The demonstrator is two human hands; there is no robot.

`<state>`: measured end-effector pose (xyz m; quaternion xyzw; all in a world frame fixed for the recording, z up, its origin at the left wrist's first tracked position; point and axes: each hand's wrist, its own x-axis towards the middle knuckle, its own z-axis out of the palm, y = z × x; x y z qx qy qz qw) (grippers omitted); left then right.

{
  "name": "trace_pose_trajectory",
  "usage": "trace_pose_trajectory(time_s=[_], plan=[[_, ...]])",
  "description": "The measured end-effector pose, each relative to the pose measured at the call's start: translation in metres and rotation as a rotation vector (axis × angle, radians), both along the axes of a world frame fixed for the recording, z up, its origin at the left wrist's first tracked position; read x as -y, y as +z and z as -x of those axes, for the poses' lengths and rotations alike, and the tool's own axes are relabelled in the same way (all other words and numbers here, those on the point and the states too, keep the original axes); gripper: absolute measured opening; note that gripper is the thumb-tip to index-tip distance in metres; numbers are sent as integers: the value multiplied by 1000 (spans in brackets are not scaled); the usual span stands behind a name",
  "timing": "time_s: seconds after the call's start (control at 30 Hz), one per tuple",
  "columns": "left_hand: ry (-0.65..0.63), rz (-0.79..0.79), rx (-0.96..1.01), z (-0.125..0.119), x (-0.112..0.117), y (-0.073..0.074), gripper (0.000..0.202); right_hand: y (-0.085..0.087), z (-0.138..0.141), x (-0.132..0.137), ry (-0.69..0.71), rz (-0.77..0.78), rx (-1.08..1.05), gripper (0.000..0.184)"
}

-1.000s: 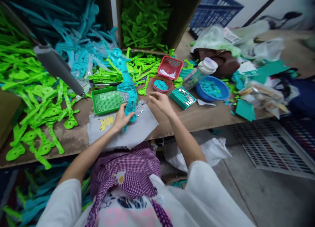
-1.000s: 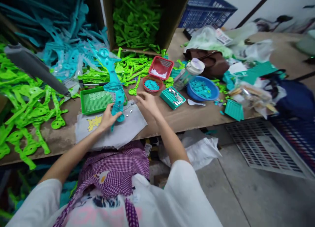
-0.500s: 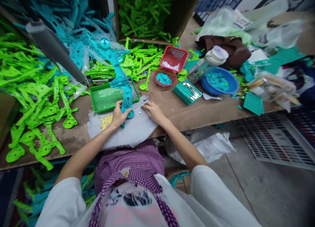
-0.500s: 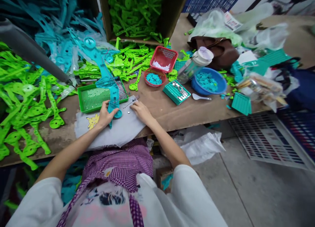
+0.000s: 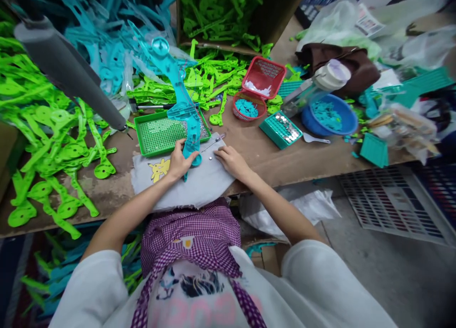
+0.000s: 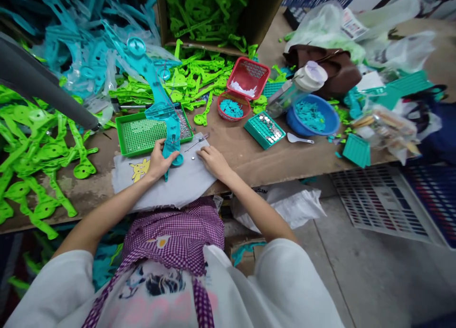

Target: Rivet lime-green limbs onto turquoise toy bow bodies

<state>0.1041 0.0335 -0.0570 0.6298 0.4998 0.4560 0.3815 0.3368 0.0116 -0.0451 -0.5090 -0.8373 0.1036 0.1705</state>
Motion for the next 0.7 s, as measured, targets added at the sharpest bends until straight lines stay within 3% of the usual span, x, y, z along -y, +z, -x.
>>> trace_pose_trajectory(time_s=[0.27,0.53,0.7], plan=[[-1,-9,1,-2,1,1,52,8,8,-17,-83,59,-85,22],[-7,-9,22,-1,1,0,52,18,7,-15,79,45,229,22],[-10,-22,8,-1,1,1,52,25,6,-31,30,162,164,17]])
